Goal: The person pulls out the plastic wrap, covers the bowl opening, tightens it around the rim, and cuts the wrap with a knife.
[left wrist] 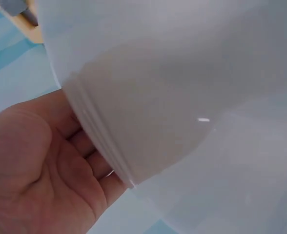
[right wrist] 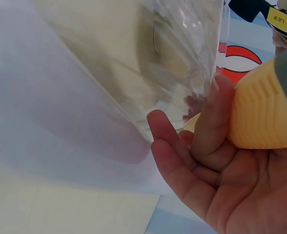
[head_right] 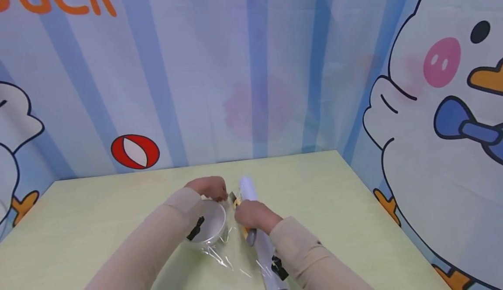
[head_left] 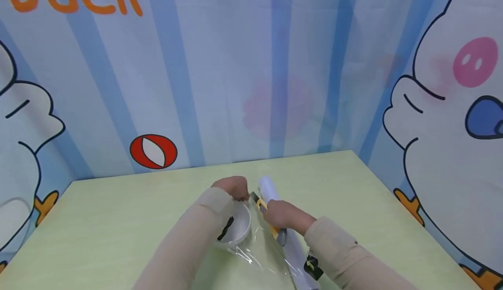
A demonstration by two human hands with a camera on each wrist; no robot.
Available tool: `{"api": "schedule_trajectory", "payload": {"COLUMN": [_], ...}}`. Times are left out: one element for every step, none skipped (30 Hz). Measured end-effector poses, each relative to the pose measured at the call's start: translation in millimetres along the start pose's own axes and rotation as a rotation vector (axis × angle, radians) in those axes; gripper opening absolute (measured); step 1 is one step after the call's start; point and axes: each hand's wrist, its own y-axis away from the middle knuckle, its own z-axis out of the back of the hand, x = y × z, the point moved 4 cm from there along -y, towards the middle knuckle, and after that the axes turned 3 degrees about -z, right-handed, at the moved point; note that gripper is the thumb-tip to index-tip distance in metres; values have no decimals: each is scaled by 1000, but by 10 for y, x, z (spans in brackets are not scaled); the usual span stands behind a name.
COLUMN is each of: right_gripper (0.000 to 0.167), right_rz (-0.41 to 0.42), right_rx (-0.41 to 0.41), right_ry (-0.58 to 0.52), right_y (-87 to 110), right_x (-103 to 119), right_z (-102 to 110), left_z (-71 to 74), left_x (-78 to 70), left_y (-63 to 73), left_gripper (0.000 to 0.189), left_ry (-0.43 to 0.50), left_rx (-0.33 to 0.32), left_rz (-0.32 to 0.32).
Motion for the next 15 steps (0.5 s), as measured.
{"api": "schedule_trajectory", "payload": {"right_gripper": [25, 24, 24, 23, 23, 22, 21, 21, 21, 23, 25, 26, 27, 29, 29], "right_rz": [-4, -11, -15, -18, -21, -20, -19, -18, -14, -9, -7, -9, -11, -9, -9], "right_rx": [10, 23, 33, 39, 45, 48, 50, 53, 55, 57, 59, 62, 66, 68, 71], "right_ry": [-3, -9, -16, -17, -21, -25, -26, -27, -25, -19, -13, -11, -7, -1, 1], "right_y": [-2, -3, 0, 5, 12, 25, 41, 56, 75, 92, 109, 126, 141, 156, 169], "right_x": [6, 11, 18, 22, 28, 34, 39, 44, 50, 52, 50, 47, 41, 34, 23], "right_z": [-11, -24, -35, -47, -57, -61, -63, -66, -66, -64, -60, -55, -50, -44, -37], "left_z": [1, 0, -2, -2, -6, -11, -15, -20, -22, -24, -27, -25, -24, -21, -19], "left_x": [-1, 0, 1, 1, 4, 6, 9, 12, 11, 10, 11, 8, 6, 6, 6], "left_y": [-11, -20, -24, -25, -26, -23, -18, -11, -3, 5, 9, 16, 19, 20, 18], "left_gripper": [40, 39, 39, 39, 39, 39, 39, 38, 36, 34, 33, 30, 27, 23, 20], "left_ry": [-1, -2, -4, -9, -15, -23, -34, -44, -50, -57, -62, -61, -58, -56, -51], "left_rx": [5, 5, 2, -6, -10, -14, -18, -26, -29, -32, -33, -36, -39, -42, -43], "left_rz": [-2, -1, 0, 5, 10, 12, 15, 14, 11, 6, -2, -12, -19, -26, -30]}}
